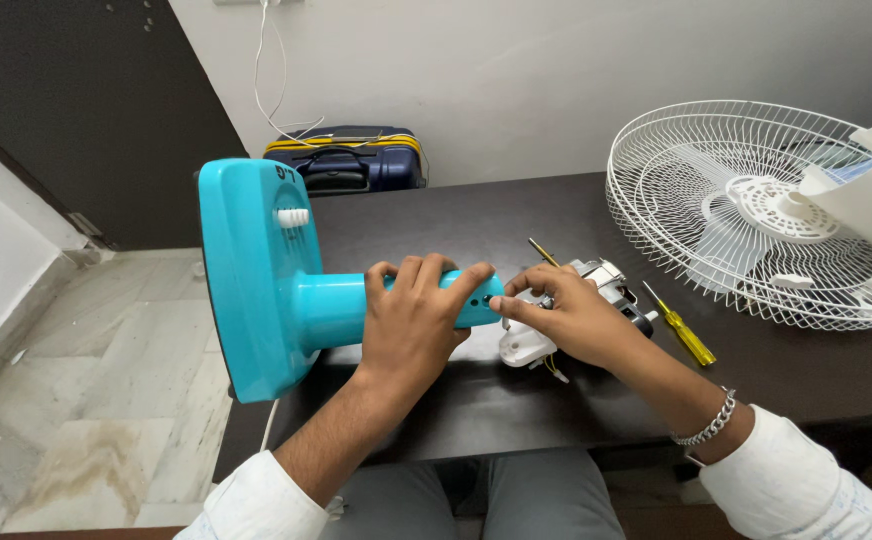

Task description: The person disassembles a teal table fan by removing the rear cover with a screwdriver, then detaches the motor assembly from the neck. They manipulate the internal wiring and components, then reattach the motor assembly and secure it with screws.

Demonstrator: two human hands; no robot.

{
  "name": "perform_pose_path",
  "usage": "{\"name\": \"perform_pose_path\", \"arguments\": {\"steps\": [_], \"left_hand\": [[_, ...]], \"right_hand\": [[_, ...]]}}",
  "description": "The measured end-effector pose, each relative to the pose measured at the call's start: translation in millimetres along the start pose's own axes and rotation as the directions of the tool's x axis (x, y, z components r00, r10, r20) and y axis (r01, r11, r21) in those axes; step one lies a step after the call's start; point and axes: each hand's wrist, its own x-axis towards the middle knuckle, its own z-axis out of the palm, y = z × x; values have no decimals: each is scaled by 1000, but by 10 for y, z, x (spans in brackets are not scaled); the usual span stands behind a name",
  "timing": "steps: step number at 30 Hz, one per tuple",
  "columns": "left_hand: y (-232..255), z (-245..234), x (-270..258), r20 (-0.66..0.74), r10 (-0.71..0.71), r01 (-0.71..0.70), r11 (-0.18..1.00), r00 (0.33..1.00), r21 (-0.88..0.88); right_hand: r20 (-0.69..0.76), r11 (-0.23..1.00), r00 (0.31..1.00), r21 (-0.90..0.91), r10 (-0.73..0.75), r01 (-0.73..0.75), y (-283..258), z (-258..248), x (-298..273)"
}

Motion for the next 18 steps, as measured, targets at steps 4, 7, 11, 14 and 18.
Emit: {"name": "perform_pose_path", "arguments": {"steps": [4,7,11,14,18], "left_hand": [[-6,6,0,1,4,-4,1000,1000,12],[-3,5,6,-6,0,0,1000,1000,5],[-3,-1,6,8,1,-1,1000,1000,-4],[-10,-7,-1,5,4,-4,1000,1000,-10],[-2,-1,0,2,1,-1,1000,1000,-3]], "right_hand": [[17,998,1000,56,-6,5,-10,-18,10],[83,987,996,159,-27,14,-5,-25,25],[32,998,998,33,58,-59,11,2,25],[55,998,998,52,43,-46,26,-3,35],[29,998,999,36,43,-44,38,10,23]]}}
